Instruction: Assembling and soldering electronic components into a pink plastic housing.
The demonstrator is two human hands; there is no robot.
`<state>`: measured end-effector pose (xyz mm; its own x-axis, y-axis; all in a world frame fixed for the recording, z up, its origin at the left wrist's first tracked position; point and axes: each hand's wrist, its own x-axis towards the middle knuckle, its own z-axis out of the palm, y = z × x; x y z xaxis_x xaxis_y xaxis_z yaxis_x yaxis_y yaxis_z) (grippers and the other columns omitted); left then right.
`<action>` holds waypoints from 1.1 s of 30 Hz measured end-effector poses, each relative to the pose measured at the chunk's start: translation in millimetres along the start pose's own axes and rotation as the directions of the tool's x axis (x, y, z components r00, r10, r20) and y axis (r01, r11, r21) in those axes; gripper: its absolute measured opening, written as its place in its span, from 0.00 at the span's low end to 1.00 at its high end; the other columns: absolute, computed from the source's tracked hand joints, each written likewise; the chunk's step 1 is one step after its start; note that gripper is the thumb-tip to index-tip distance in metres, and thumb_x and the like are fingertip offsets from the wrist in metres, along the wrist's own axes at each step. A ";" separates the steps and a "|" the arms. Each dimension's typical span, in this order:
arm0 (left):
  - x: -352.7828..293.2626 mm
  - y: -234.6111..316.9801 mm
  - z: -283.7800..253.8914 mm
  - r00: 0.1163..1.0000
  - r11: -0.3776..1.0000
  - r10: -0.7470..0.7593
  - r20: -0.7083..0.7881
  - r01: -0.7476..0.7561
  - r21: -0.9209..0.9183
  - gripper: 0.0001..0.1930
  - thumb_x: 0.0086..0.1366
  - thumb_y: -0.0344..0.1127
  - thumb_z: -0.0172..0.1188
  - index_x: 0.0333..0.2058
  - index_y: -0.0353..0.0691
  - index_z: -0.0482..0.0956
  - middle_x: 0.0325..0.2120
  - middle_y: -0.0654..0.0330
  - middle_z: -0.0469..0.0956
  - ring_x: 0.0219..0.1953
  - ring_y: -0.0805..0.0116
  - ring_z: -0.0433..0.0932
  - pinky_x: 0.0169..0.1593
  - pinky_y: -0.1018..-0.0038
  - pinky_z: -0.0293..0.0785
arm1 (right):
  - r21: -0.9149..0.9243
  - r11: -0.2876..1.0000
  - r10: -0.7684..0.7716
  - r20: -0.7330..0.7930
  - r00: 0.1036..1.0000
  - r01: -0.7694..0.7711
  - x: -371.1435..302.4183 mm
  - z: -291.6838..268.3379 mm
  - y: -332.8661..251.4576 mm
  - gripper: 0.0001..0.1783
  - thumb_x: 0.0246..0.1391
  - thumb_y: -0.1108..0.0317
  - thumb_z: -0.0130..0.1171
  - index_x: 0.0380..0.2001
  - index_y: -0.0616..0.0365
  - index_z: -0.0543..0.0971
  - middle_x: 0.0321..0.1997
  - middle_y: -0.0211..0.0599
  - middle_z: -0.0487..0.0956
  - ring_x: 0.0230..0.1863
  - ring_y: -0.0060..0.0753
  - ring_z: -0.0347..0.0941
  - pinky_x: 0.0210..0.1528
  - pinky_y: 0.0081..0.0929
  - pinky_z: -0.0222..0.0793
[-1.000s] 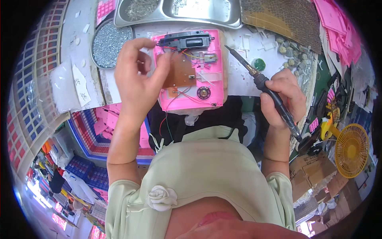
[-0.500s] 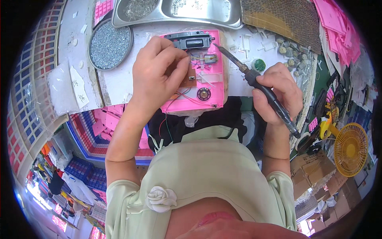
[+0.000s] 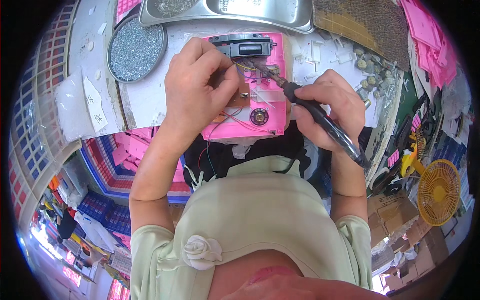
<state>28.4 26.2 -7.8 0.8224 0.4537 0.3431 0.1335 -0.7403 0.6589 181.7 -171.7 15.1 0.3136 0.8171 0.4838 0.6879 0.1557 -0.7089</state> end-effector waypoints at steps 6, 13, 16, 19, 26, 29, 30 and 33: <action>0.4 -0.4 0.8 1.000 1.000 0.008 -0.014 -0.008 0.006 0.07 0.48 0.27 0.69 0.24 0.41 0.79 0.27 0.62 0.73 0.27 0.61 0.75 0.32 0.65 0.69 | 0.034 0.999 0.023 -0.073 0.997 -0.021 5.2 9.9 -0.1 0.19 0.32 0.81 0.72 0.34 0.59 0.83 0.24 0.33 0.79 0.21 0.34 0.69 0.24 0.28 0.64; 1.5 -0.7 3.1 1.000 1.000 0.003 -0.021 -0.003 -0.006 0.07 0.47 0.27 0.68 0.23 0.41 0.77 0.26 0.63 0.73 0.26 0.61 0.75 0.32 0.65 0.68 | 0.011 1.000 0.017 -0.047 0.999 -0.016 7.7 9.2 -1.2 0.18 0.36 0.81 0.70 0.35 0.62 0.82 0.24 0.36 0.80 0.22 0.33 0.71 0.24 0.26 0.66; 1.6 -1.1 3.4 1.000 1.000 0.005 -0.020 -0.005 -0.004 0.07 0.47 0.26 0.68 0.23 0.41 0.77 0.26 0.63 0.73 0.26 0.61 0.75 0.32 0.65 0.68 | -0.009 1.000 -0.010 0.007 1.000 0.010 7.7 5.2 0.0 0.15 0.42 0.79 0.70 0.37 0.67 0.81 0.25 0.42 0.81 0.24 0.32 0.74 0.25 0.24 0.68; 1.0 -1.4 3.3 1.000 1.000 0.005 -0.021 -0.005 0.004 0.07 0.47 0.26 0.68 0.23 0.41 0.77 0.26 0.63 0.73 0.26 0.61 0.75 0.32 0.65 0.68 | 0.008 1.000 0.002 -0.022 1.000 -0.001 7.0 7.0 0.1 0.16 0.39 0.80 0.70 0.36 0.64 0.81 0.25 0.39 0.80 0.23 0.33 0.72 0.25 0.25 0.66; 0.6 -1.4 0.1 1.000 0.999 0.020 0.024 -0.020 0.031 0.05 0.53 0.23 0.67 0.27 0.36 0.79 0.28 0.61 0.72 0.27 0.69 0.74 0.30 0.74 0.71 | 0.045 0.999 0.032 -0.074 0.997 -0.028 7.0 10.2 0.0 0.20 0.32 0.83 0.70 0.35 0.60 0.83 0.24 0.34 0.79 0.21 0.34 0.69 0.24 0.27 0.64; 1.0 -1.0 0.1 0.999 1.000 0.018 0.029 -0.019 0.024 0.05 0.53 0.23 0.67 0.27 0.36 0.79 0.27 0.61 0.71 0.27 0.69 0.73 0.30 0.74 0.71 | 0.057 0.998 0.044 -0.074 0.996 -0.040 6.9 9.5 -0.9 0.19 0.33 0.83 0.70 0.35 0.60 0.83 0.24 0.34 0.79 0.21 0.34 0.69 0.24 0.27 0.64; 1.1 -0.8 1.2 1.000 1.000 0.015 0.009 -0.015 0.016 0.06 0.51 0.24 0.67 0.26 0.38 0.78 0.27 0.61 0.72 0.27 0.66 0.74 0.30 0.71 0.70 | 0.062 0.997 0.049 -0.073 0.996 -0.044 7.0 9.3 -1.2 0.19 0.33 0.83 0.70 0.35 0.60 0.83 0.24 0.34 0.79 0.21 0.34 0.69 0.24 0.27 0.64; 1.8 -1.6 5.0 0.999 1.000 0.014 -0.029 -0.013 0.006 0.08 0.46 0.26 0.68 0.23 0.41 0.76 0.26 0.63 0.72 0.26 0.61 0.74 0.32 0.65 0.68 | 0.065 0.997 0.041 -0.079 0.996 -0.036 7.4 9.3 -0.9 0.19 0.33 0.83 0.71 0.35 0.60 0.83 0.24 0.34 0.80 0.21 0.34 0.69 0.24 0.27 0.64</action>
<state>32.4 25.7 -11.6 0.8078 0.4579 0.3713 0.1256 -0.7491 0.6505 177.3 -160.7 14.5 0.3925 0.7763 0.4933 0.6322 0.1618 -0.7577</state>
